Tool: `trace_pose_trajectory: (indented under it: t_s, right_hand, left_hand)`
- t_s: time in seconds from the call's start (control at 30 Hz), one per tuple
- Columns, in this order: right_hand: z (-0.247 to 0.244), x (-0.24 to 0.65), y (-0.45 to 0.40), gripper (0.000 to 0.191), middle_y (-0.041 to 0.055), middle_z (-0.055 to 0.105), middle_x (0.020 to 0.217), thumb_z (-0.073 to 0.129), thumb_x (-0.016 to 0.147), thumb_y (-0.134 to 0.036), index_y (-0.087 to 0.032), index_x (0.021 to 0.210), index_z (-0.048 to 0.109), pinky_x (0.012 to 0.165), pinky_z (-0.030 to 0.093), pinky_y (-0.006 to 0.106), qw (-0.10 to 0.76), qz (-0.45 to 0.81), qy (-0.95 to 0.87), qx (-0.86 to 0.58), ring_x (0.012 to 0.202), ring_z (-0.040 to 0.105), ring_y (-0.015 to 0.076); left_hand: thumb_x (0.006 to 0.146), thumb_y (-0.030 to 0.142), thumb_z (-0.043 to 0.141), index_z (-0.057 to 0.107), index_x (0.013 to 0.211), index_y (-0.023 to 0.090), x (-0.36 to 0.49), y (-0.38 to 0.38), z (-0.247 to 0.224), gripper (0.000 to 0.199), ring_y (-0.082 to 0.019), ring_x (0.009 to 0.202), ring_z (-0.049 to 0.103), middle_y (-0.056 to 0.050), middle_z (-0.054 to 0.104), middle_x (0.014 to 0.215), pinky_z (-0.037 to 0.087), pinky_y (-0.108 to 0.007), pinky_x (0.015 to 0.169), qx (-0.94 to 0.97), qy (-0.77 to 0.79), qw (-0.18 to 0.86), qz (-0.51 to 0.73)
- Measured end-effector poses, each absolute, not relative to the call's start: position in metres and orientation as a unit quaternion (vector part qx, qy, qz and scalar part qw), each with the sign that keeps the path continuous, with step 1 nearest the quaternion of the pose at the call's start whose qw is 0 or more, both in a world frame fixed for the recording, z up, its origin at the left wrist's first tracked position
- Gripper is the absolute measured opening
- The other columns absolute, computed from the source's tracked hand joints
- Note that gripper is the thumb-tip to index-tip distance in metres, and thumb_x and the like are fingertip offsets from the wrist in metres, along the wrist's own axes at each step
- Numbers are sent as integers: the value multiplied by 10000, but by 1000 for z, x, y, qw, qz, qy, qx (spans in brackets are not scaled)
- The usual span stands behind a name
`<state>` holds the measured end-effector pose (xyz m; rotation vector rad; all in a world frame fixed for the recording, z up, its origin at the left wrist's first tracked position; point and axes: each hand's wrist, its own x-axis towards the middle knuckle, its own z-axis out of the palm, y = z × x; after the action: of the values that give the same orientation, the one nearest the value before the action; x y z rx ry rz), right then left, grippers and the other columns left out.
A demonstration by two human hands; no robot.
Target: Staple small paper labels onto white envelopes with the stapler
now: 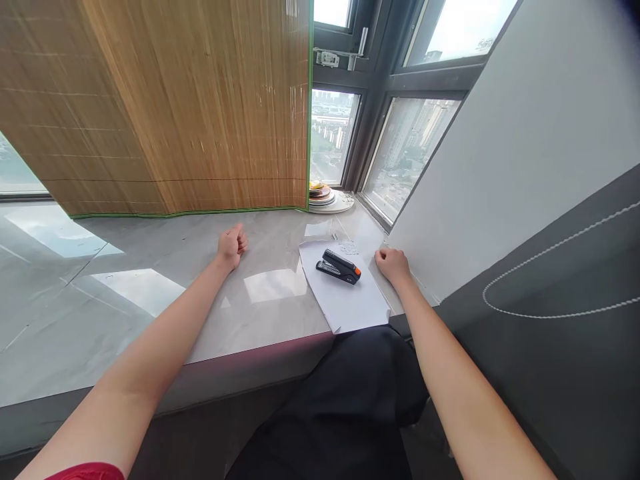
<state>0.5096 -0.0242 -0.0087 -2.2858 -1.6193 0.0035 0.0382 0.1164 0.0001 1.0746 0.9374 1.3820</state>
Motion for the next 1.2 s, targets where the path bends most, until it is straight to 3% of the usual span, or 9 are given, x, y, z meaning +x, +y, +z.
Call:
trace_pose_trajectory:
  t_s: [0.17, 0.87, 1.07, 1.13, 1.2]
  right_hand:
    - [-17, 503, -27, 372, 110, 715, 798, 479, 1068, -282, -207, 776, 698, 666, 290, 336, 135, -22, -591, -795, 787, 604, 234]
    - [-16, 502, -30, 373, 130, 720, 793, 495, 1054, -312, -207, 798, 746, 673, 330, 359, 142, -25, -585, -798, 773, 610, 257]
    - [-6, 496, -17, 396, 60, 625, 669, 531, 1034, -326, -218, 677, 664, 711, 383, 339, 204, -12, -576, -791, 709, 572, 210]
    - [1, 484, -3, 353, 72, 687, 771, 529, 1047, -361, -215, 780, 707, 766, 448, 338, 255, -16, -605, -754, 780, 628, 223]
    - [5, 468, 15, 308, 117, 776, 1076, 510, 1065, -385, -212, 1039, 763, 892, 526, 366, 293, -3, -663, -689, 1011, 700, 267]
  left_hand:
    - [905, 424, 762, 236, 601, 235, 38, 115, 1, 636, -61, 430, 183, 82, 189, 542, 160, -217, 388, 446, 398, 550, 584]
    - [926, 402, 750, 239, 613, 232, 41, 111, 5, 623, -62, 416, 193, 77, 192, 558, 184, -209, 370, 419, 414, 560, 582]
    - [916, 427, 753, 237, 614, 231, 41, 117, 1, 629, -54, 411, 184, 86, 187, 539, 154, -217, 382, 437, 405, 555, 581]
    - [920, 429, 749, 232, 620, 233, 40, 118, 0, 629, -56, 415, 182, 88, 181, 546, 159, -212, 380, 433, 408, 556, 581]
    - [927, 425, 741, 230, 619, 235, 40, 119, -1, 626, -59, 419, 183, 87, 179, 553, 160, -210, 379, 432, 408, 555, 582]
